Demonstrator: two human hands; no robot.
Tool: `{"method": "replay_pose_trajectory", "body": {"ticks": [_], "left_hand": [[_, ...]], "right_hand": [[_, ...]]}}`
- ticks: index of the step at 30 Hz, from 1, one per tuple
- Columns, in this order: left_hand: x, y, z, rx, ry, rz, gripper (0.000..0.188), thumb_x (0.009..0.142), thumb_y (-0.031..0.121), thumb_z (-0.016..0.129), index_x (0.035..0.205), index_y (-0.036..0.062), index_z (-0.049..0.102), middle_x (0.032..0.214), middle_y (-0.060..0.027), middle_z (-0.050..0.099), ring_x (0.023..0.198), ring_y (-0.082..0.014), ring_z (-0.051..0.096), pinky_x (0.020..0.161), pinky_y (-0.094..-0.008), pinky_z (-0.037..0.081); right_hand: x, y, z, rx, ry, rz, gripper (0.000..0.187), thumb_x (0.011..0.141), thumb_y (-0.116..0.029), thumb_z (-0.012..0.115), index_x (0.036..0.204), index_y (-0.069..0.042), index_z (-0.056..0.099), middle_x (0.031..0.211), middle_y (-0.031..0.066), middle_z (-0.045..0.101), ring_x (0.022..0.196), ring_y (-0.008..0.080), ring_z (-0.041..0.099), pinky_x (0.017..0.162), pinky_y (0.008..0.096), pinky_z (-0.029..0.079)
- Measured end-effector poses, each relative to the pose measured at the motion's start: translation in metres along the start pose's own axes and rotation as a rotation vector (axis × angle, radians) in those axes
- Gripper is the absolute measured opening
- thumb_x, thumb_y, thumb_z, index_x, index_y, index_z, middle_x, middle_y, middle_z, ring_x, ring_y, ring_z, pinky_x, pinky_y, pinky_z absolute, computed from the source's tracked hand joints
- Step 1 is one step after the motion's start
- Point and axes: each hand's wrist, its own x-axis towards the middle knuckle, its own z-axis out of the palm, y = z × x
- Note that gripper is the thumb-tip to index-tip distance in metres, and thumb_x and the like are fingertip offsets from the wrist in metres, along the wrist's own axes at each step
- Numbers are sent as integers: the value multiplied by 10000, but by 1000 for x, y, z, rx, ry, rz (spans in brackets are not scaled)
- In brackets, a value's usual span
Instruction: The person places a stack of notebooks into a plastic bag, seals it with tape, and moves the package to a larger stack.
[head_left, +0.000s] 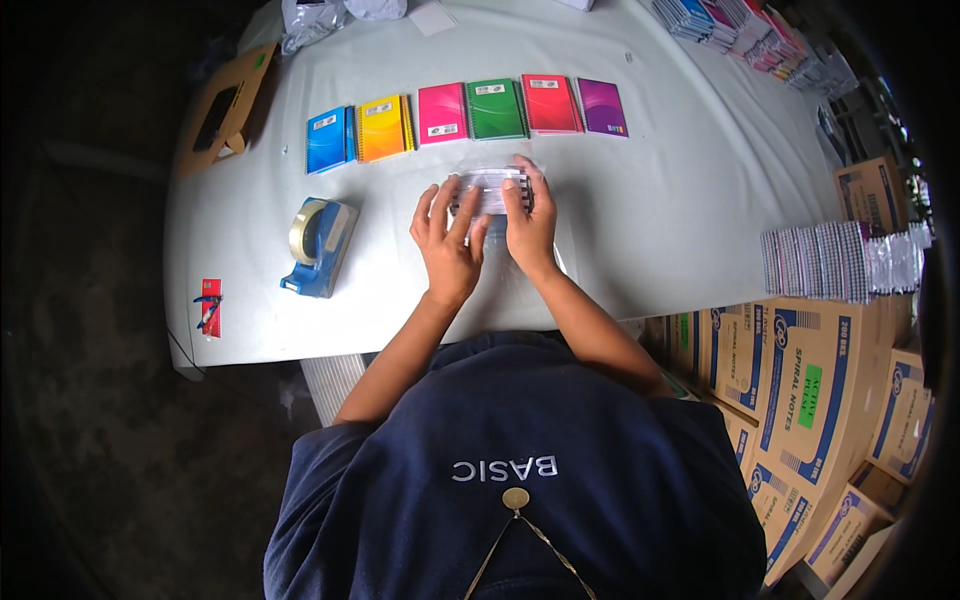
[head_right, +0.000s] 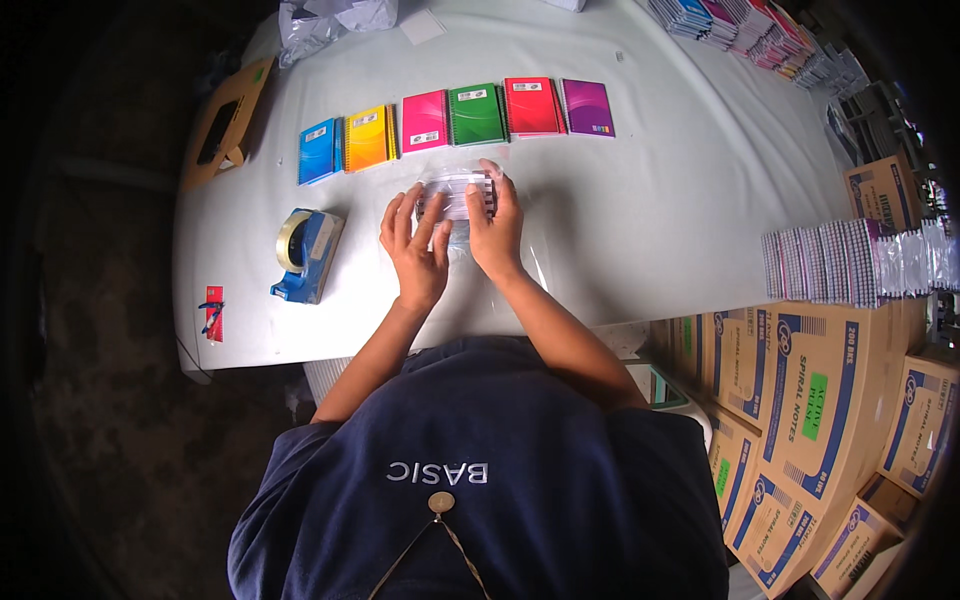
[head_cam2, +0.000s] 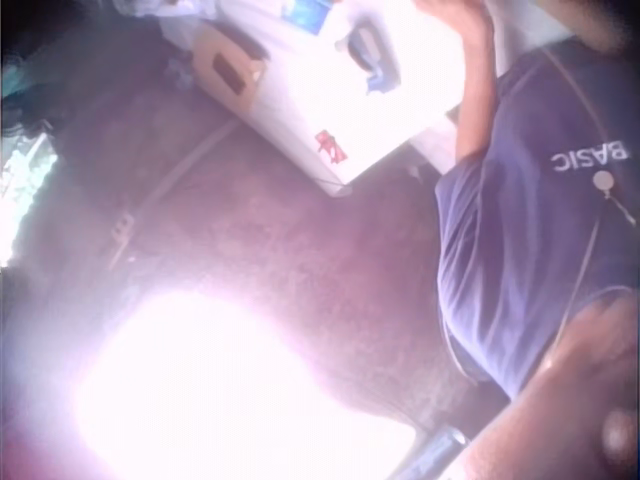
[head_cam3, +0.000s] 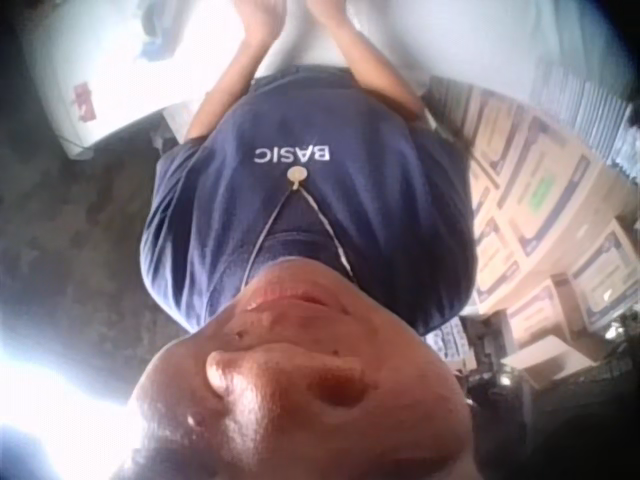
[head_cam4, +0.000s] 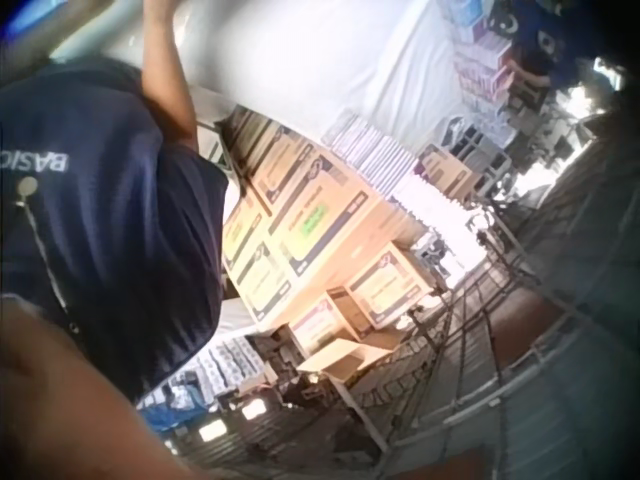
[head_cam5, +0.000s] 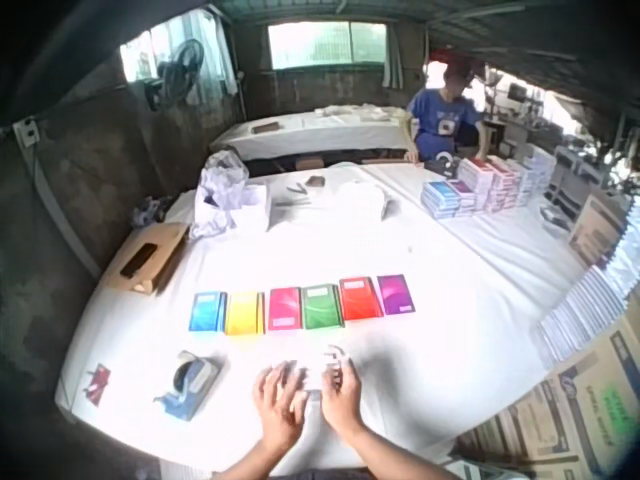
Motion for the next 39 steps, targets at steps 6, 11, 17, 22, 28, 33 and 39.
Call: {"method": "replay_pose_trajectory", "body": {"ticks": [6,11,17,22,28,33,39], "left_hand": [[7,18,-10,49,-243,18,809,886,657,263,1415,46,303,1427,-123,386,1385,-335,177,1071,-545,-6],[16,21,-20,-184,-308,-25,1025,828,757,109,1441,-52,-36,1462,-154,330,1409,-337,152,1059,-568,-106],[73,-7,-31,-127,-211,-127,912,808,535,614,1425,-16,230,1331,-197,486,1328,-318,345,1093,-504,59],[96,-23,-10,-422,-566,-143,169,876,226,608,939,96,695,970,-74,690,979,-257,633,1026,-436,340],[57,-8,-17,-343,-283,31,159,869,143,613,994,68,676,1044,-103,672,1056,-254,612,1020,-443,363],[42,5,-22,-60,-282,182,208,853,120,623,1055,138,671,1090,-55,668,1148,-208,567,1091,-484,240],[30,-8,-61,-67,-170,105,316,757,54,655,1062,137,650,1085,-50,659,1032,-194,602,999,-415,325]], "right_hand": [[-24,-13,-6,-815,29,-250,586,897,-304,538,1381,-25,362,1255,203,438,1156,369,362,997,495,251],[-36,-8,-8,-905,-197,-573,500,867,-180,511,1332,-11,437,1364,129,436,1317,255,335,1083,439,218],[-24,-10,-21,-1036,-281,-737,416,826,-82,503,1237,-45,551,1349,84,490,1285,213,416,1065,375,294],[-19,-7,-18,-1017,-270,-754,379,819,-88,513,1191,-49,573,1304,82,521,1266,222,436,1057,379,299],[-16,8,-18,-789,-182,-833,315,789,-29,550,1098,-34,606,1202,95,564,1221,232,465,1012,401,367],[-10,11,-13,-387,51,-790,570,794,76,598,1316,-33,395,1125,111,594,1079,258,561,906,400,453],[-6,-1,-24,-475,-155,-675,608,799,20,643,1343,-37,380,1060,64,663,1059,207,582,890,350,442]]}}
